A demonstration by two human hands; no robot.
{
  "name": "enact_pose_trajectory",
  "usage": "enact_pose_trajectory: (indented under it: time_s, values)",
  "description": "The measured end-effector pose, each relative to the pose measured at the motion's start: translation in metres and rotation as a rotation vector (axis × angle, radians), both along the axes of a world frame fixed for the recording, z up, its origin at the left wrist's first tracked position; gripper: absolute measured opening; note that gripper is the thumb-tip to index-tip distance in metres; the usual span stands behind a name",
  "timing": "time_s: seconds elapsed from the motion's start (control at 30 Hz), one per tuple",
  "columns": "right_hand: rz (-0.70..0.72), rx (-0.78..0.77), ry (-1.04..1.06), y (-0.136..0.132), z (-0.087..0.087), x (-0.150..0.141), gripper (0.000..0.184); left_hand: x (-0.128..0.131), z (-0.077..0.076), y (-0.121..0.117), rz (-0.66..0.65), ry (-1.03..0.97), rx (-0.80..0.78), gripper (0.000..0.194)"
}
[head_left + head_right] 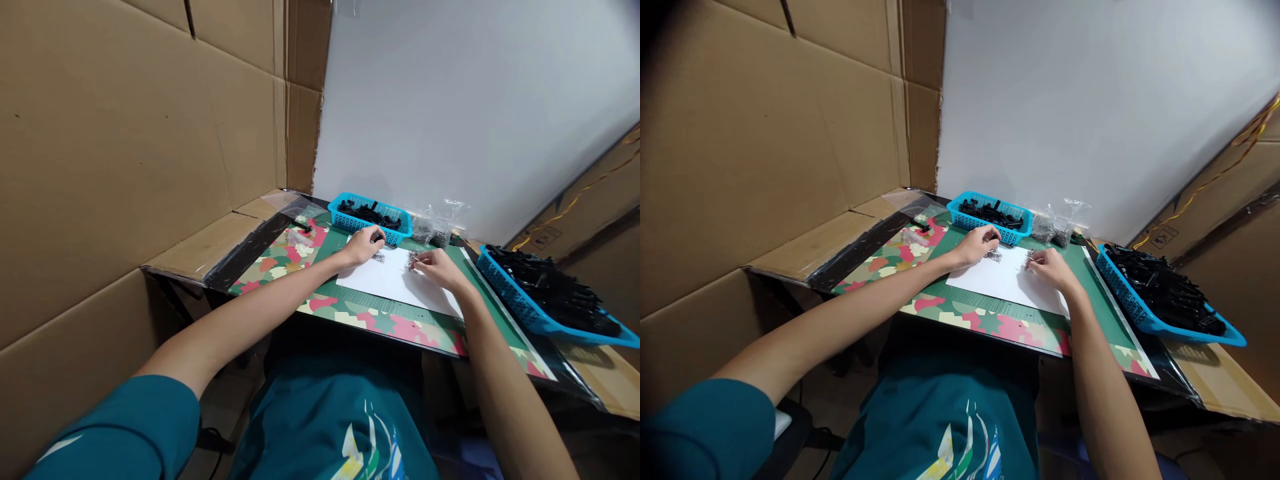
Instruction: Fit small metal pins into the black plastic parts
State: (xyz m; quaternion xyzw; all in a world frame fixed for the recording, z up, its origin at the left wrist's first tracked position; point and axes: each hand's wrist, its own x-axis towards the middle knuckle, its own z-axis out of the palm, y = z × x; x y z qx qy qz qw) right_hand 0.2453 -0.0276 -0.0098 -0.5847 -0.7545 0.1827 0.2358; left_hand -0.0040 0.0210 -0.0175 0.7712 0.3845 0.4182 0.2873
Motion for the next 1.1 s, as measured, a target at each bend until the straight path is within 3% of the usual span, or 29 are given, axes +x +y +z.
enact_pose_trajectory:
  time_s: [0.3,0.6,0.9,1.1]
  values:
    - [0.072,-0.088,0.074,-0.004,-0.001,0.0,0.032,0.0,0.0,-0.001,-0.004,0.015,-0.001,0.009]
    - [0.138,-0.037,0.019,0.0,-0.005,0.006,0.036,0.0,0.002,-0.003,-0.017,0.02,0.0,0.008]
    - [0.073,0.106,-0.05,0.008,-0.015,0.005,0.026,-0.001,0.0,-0.001,-0.04,0.01,0.011,0.009]
    - [0.104,0.043,-0.015,0.004,-0.009,0.007,0.03,-0.002,0.002,-0.002,-0.052,0.01,0.001,0.009]
